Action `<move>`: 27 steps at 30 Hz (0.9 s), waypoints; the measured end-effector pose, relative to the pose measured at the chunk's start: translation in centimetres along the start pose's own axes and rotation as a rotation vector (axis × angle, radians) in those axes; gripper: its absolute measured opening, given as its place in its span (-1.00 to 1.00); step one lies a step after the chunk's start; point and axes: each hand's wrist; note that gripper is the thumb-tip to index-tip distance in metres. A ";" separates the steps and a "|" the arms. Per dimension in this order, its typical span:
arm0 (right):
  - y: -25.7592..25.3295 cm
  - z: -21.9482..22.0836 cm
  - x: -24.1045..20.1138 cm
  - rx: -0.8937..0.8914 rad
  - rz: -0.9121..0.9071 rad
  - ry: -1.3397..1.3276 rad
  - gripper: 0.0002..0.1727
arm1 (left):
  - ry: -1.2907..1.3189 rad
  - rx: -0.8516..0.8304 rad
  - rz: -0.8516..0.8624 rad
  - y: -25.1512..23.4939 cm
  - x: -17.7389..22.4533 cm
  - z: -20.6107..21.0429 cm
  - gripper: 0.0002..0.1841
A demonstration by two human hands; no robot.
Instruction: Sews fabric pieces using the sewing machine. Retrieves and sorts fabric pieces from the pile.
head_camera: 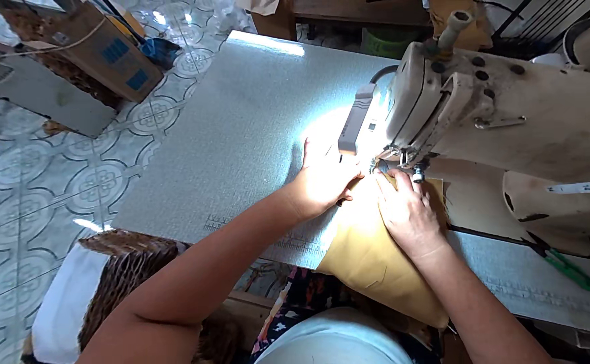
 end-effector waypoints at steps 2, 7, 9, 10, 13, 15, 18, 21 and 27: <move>-0.2 0.1 0.2 0.001 0.004 -0.002 -0.54 | 0.019 -0.011 -0.010 -0.2 0.0 -0.1 -0.53; -0.5 -0.1 0.3 -0.032 0.014 -0.005 -0.53 | -0.020 -0.031 -0.006 -0.5 0.0 0.0 -0.49; -0.2 -0.5 -0.2 -0.043 0.032 -0.018 -0.52 | -0.056 0.111 0.047 -0.1 0.2 0.5 -0.53; 0.3 -0.8 -0.7 -0.047 0.042 -0.035 -0.49 | -0.047 0.229 0.087 0.2 0.4 0.8 -0.59; 2.9 -0.8 -2.6 0.014 0.027 -0.003 -0.48 | -0.008 0.316 0.102 1.4 1.5 1.2 -0.83; 4.7 -0.3 -3.3 -0.002 0.019 0.076 -0.50 | 0.004 0.182 0.048 2.9 2.0 0.4 -0.72; 5.7 0.0 -2.9 -0.006 0.020 0.109 -0.49 | 0.013 0.098 0.040 4.4 1.9 0.4 -0.51; 5.6 0.0 -2.8 -0.003 0.023 0.103 -0.48 | 0.021 0.079 0.016 4.5 2.0 0.4 -0.51; 4.9 0.1 -1.9 -0.005 0.011 0.095 -0.47 | 0.038 0.021 -0.006 3.4 1.5 0.4 -0.50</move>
Point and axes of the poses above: each hand's wrist, its own y-axis away from the middle knuckle, its own z-axis out of the palm, x = y × z, and after that the axes turned 6 degrees about -y, right-handed
